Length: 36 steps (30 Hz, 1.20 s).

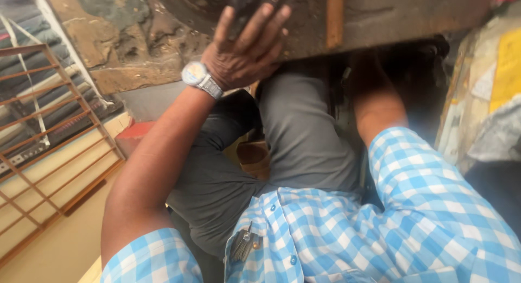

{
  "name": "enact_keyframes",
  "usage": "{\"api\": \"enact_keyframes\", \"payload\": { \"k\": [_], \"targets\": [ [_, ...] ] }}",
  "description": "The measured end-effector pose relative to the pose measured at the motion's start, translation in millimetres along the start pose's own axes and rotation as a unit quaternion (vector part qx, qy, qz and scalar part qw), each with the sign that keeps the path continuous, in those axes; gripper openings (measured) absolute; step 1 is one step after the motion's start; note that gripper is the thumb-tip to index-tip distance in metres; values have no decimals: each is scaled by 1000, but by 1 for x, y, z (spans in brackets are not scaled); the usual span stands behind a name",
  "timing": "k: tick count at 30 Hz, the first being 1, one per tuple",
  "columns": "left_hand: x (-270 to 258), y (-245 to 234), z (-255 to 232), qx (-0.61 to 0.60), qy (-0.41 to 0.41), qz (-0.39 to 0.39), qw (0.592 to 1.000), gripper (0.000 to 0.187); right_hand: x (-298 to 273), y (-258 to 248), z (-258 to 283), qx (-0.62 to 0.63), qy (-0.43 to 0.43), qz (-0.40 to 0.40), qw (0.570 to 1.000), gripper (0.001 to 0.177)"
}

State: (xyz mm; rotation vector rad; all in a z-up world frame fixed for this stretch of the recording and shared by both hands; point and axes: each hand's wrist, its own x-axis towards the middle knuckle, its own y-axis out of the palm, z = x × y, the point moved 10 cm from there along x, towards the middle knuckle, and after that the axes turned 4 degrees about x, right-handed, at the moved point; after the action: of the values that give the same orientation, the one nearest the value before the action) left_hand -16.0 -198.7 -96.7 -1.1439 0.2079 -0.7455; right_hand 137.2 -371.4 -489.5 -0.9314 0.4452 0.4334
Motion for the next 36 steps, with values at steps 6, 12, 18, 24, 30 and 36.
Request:
{"api": "enact_keyframes", "payload": {
  "k": [6,12,18,24,30,36],
  "targets": [
    [10,-8,5,-13,-6,-24,1000,38,21,10,19,-11,0,7,1000,24],
    [11,-15,6,-15,-12,-33,999,38,-20,7,-51,7,45,-7,999,25],
    [8,-22,3,-17,14,-39,999,42,-57,-20,-85,51,66,-40,996,25],
    [9,-31,-9,11,68,-43,997,42,-142,-71,-107,139,71,-91,983,26],
    [63,-107,-37,-97,215,-150,960,49,-280,-154,-79,392,32,-157,906,26],
    [89,-165,96,-197,-199,-266,922,9,-417,-303,58,479,-87,-157,859,22]
  ]
}}
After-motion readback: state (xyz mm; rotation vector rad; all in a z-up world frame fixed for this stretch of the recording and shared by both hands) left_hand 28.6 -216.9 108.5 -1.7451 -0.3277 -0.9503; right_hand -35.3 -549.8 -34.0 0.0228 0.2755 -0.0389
